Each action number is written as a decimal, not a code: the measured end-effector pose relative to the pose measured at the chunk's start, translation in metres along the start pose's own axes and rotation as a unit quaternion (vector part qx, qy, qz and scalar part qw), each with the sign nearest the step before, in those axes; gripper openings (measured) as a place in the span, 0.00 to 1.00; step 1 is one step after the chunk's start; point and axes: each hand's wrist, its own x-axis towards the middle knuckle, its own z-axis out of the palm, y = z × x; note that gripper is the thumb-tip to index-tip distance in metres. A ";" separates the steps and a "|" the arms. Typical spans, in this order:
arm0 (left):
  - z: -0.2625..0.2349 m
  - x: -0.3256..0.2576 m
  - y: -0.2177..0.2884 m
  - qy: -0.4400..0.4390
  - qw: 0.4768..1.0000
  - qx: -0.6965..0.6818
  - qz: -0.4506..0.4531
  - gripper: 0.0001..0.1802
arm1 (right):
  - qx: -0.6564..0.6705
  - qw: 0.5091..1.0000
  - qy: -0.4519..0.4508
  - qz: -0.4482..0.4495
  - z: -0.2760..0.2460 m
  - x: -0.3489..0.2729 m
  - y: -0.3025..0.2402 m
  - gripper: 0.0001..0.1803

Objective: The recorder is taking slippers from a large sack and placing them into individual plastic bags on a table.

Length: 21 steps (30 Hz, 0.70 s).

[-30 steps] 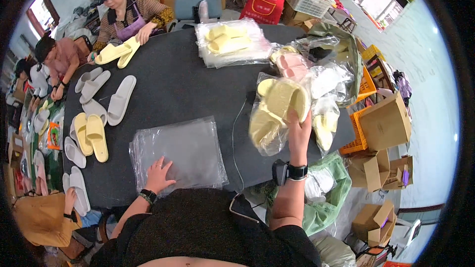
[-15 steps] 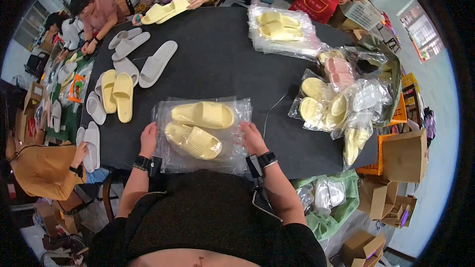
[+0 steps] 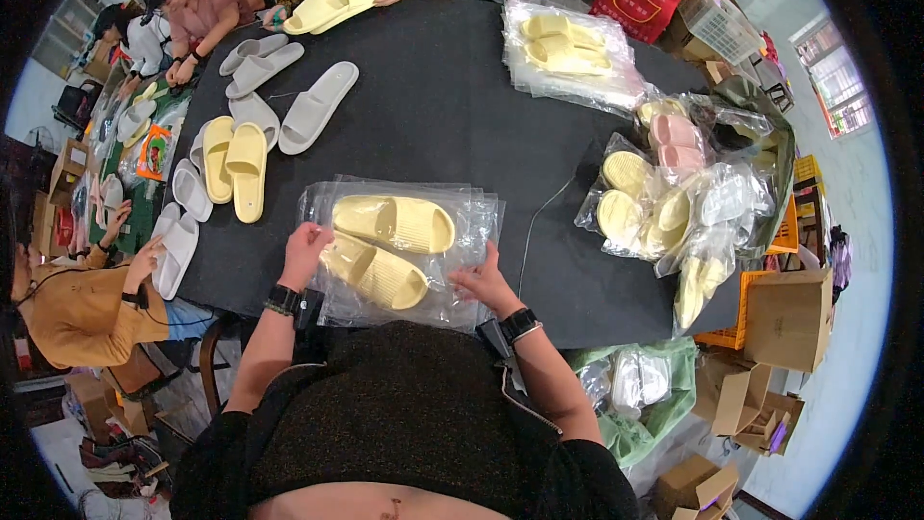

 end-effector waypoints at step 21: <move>-0.034 -0.035 -0.007 0.004 0.905 -0.378 -0.194 0.19 | -0.196 0.980 0.002 -0.035 -0.014 -0.018 0.023 0.52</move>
